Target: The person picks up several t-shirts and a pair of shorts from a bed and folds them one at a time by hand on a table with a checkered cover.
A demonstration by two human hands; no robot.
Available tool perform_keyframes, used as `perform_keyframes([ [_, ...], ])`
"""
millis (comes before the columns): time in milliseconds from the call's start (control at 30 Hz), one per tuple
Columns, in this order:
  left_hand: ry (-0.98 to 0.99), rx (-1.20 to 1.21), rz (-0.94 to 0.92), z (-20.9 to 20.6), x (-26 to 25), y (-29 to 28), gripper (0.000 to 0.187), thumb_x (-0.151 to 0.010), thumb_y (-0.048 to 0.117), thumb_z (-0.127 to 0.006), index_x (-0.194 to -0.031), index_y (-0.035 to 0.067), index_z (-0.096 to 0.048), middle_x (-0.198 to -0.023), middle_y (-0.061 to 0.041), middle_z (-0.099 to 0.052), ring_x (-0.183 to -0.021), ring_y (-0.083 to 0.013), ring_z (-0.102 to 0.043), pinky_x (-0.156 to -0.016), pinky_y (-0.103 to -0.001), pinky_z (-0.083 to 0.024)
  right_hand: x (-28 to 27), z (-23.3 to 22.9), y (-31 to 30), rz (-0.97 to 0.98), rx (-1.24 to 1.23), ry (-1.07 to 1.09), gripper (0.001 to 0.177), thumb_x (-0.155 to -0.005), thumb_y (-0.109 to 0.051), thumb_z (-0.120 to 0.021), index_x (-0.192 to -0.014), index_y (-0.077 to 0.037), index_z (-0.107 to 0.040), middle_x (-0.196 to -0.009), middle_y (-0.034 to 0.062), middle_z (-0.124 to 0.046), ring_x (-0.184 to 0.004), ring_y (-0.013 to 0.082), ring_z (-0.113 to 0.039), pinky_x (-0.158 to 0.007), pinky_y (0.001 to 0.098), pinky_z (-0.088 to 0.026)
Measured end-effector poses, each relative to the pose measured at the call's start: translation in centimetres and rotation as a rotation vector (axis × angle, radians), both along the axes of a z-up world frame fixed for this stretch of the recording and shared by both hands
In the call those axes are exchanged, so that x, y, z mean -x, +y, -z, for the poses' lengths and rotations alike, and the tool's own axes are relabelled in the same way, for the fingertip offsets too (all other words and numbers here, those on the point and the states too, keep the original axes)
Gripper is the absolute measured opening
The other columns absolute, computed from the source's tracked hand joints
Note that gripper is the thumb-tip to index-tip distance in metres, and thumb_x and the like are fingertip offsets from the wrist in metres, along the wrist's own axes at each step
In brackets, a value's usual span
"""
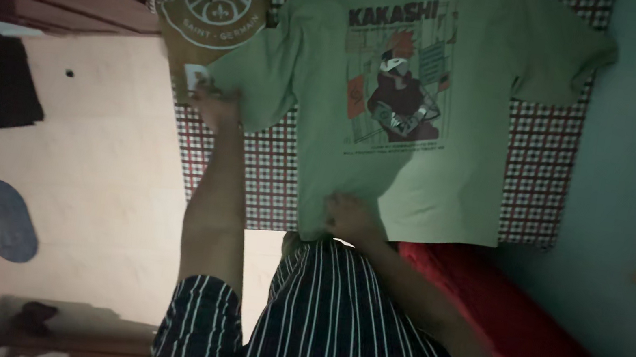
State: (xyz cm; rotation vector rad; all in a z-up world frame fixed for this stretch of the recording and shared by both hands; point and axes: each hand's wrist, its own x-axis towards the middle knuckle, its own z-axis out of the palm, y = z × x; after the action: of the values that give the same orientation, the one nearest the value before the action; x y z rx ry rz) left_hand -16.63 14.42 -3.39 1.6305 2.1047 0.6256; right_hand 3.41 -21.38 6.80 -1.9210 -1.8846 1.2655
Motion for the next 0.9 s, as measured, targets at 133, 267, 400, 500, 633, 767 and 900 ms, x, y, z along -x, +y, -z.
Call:
perform_keyframes([
  [133, 0.204, 0.042, 0.207, 1.0, 0.6, 2.1, 0.051, -0.087, 0.023, -0.081, -0.133, 0.014, -0.06, -0.129, -0.014, -0.064, -0.116, -0.0322, -0.066, -0.102, -0.045, -0.055, 2.2, 0.7, -0.3, 0.074, 0.021, -0.142, 0.04, -0.097, -0.034, -0.064, -0.126, -0.007, -0.059, -0.126, 0.0185, -0.06, -0.115, 0.0385, -0.06, -0.102, 0.0501, -0.046],
  [267, -0.129, -0.025, 0.287, 0.7, 1.2, 4.5, 0.052, -0.093, 0.015, -0.067, -0.142, 0.003, -0.056, -0.126, -0.021, -0.068, -0.113, -0.034, -0.068, -0.099, -0.046, -0.055, 5.1, 2.9, -1.5, 0.145, -0.068, -0.287, 0.028, -0.098, -0.027, -0.061, -0.121, -0.01, -0.062, -0.12, 0.0164, -0.063, -0.112, 0.0355, -0.062, -0.098, 0.0484, -0.05],
  [400, -0.297, -0.439, 0.474, -1.6, 1.7, 8.4, 0.051, -0.099, 0.004, -0.061, -0.147, -0.005, -0.045, -0.141, -0.029, -0.057, -0.128, -0.0398, -0.059, -0.106, -0.046, -0.049, 7.2, 1.8, -0.4, 0.068, 0.01, -0.118, 0.049, -0.089, -0.043, -0.064, -0.12, -0.005, -0.06, -0.123, 0.0211, -0.062, -0.11, 0.0377, -0.062, -0.094, 0.0491, -0.051],
  [500, -0.369, -0.284, 0.375, -4.5, 2.5, 11.3, 0.041, -0.098, 0.008, -0.057, -0.138, 0.002, -0.048, -0.121, -0.017, -0.069, -0.11, -0.0263, -0.071, -0.099, -0.037, -0.056, 9.2, 2.2, 0.2, 0.12, 0.104, -0.132, 0.055, -0.086, -0.042, -0.064, -0.125, -0.004, -0.059, -0.125, 0.0231, -0.06, -0.111, 0.041, -0.06, -0.092, 0.0531, -0.048],
  [633, -0.519, -0.316, 0.422, -9.1, 2.8, 13.0, 0.02, -0.107, 0.005, -0.053, -0.127, 0.001, -0.054, -0.121, -0.017, -0.059, -0.113, -0.0285, -0.06, -0.102, -0.04, -0.052, 12.3, 6.1, -0.6, 0.187, 0.055, -0.195, 0.037, -0.098, -0.028, -0.055, -0.125, -0.004, -0.061, -0.123, 0.021, -0.064, -0.108, 0.0371, -0.064, -0.097, 0.052, -0.05],
  [767, -0.828, -0.179, 0.386, -10.6, 2.3, 13.0, 0.03, -0.105, 0.009, -0.05, -0.133, -0.001, -0.049, -0.127, -0.018, -0.058, -0.117, -0.0294, -0.057, -0.102, -0.038, -0.05, 12.9, 5.8, -0.7, 0.304, -0.193, -0.27, 0.034, -0.088, -0.022, -0.057, -0.117, -0.006, -0.066, -0.116, 0.0191, -0.069, -0.102, 0.0368, -0.066, -0.089, 0.0517, -0.052],
  [900, -0.412, -0.301, 0.442, -8.4, -0.8, 14.0, 0.04, -0.114, 0.016, -0.052, -0.148, -0.004, -0.046, -0.152, -0.022, -0.05, -0.14, -0.0345, -0.046, -0.117, -0.041, -0.036, 11.3, 0.6, 0.4, 0.527, 0.068, -0.094, 0.027, -0.095, -0.029, -0.057, -0.104, -0.005, -0.068, -0.095, 0.0175, -0.07, -0.092, 0.0362, -0.068, -0.084, 0.0469, -0.054],
])
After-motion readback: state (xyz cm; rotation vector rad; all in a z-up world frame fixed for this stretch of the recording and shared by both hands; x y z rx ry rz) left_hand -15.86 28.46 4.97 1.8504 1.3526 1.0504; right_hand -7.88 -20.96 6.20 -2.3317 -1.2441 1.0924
